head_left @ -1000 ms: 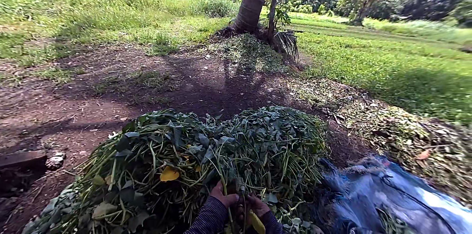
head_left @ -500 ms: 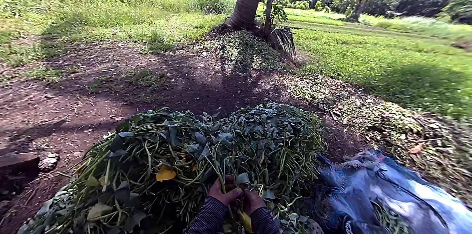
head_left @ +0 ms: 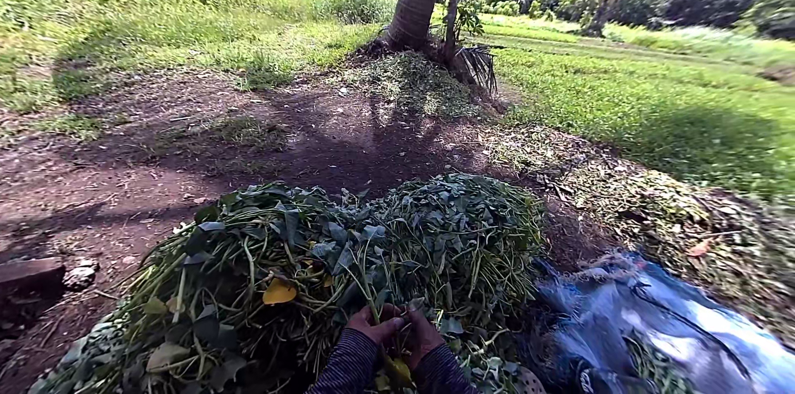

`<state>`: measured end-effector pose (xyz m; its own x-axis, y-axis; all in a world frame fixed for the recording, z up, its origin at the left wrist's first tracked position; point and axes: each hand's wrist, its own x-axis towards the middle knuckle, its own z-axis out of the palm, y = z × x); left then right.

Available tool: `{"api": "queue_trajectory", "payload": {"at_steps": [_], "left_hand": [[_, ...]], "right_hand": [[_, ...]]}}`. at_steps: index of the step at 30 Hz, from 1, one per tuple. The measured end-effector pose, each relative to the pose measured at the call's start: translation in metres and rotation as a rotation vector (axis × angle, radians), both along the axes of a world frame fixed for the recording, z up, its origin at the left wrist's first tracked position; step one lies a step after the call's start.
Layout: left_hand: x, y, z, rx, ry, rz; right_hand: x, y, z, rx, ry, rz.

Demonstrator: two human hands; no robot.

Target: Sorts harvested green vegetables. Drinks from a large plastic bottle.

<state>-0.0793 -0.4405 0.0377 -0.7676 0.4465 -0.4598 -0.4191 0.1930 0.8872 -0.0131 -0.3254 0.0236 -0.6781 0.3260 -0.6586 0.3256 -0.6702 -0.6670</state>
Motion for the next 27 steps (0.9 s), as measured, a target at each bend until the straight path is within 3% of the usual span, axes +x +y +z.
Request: {"api": "queue_trajectory", "payload": {"at_steps": [3,6,10,12,14,16,18,21,23,25,27], "left_hand": [[0.005,-0.001,0.001,-0.049,0.041,-0.078],[0.002,-0.001,-0.004,-0.101,0.114,-0.057],[-0.022,-0.009,-0.006,-0.029,0.080,0.204],[-0.040,-0.018,-0.002,-0.034,0.054,0.299],[-0.051,-0.027,-0.005,-0.052,0.042,0.310],[-0.053,-0.029,-0.005,-0.046,0.038,0.294],[-0.047,-0.029,0.003,-0.038,0.025,0.268],[-0.039,-0.027,0.021,-0.035,0.015,0.224],[-0.033,-0.023,0.030,-0.045,0.015,0.185],[-0.030,-0.021,0.033,-0.038,-0.001,0.151],[-0.031,-0.024,0.030,-0.020,-0.030,0.141]], "right_hand": [[-0.006,0.009,-0.014,-0.073,-0.081,0.052],[-0.007,0.009,-0.022,0.186,-0.127,0.038],[0.018,0.007,-0.016,0.899,-0.134,0.805],[0.032,0.002,-0.035,1.036,-0.196,1.147],[0.047,0.006,-0.071,1.035,-0.259,1.369],[0.055,0.026,-0.083,1.048,-0.278,1.323],[0.052,0.046,-0.041,1.017,-0.194,1.096],[0.038,0.048,-0.016,0.901,0.353,0.571],[0.025,0.035,-0.013,0.828,0.590,0.563],[0.018,0.024,-0.006,0.743,0.597,0.732],[0.017,0.013,-0.007,0.600,0.527,0.710]]}}
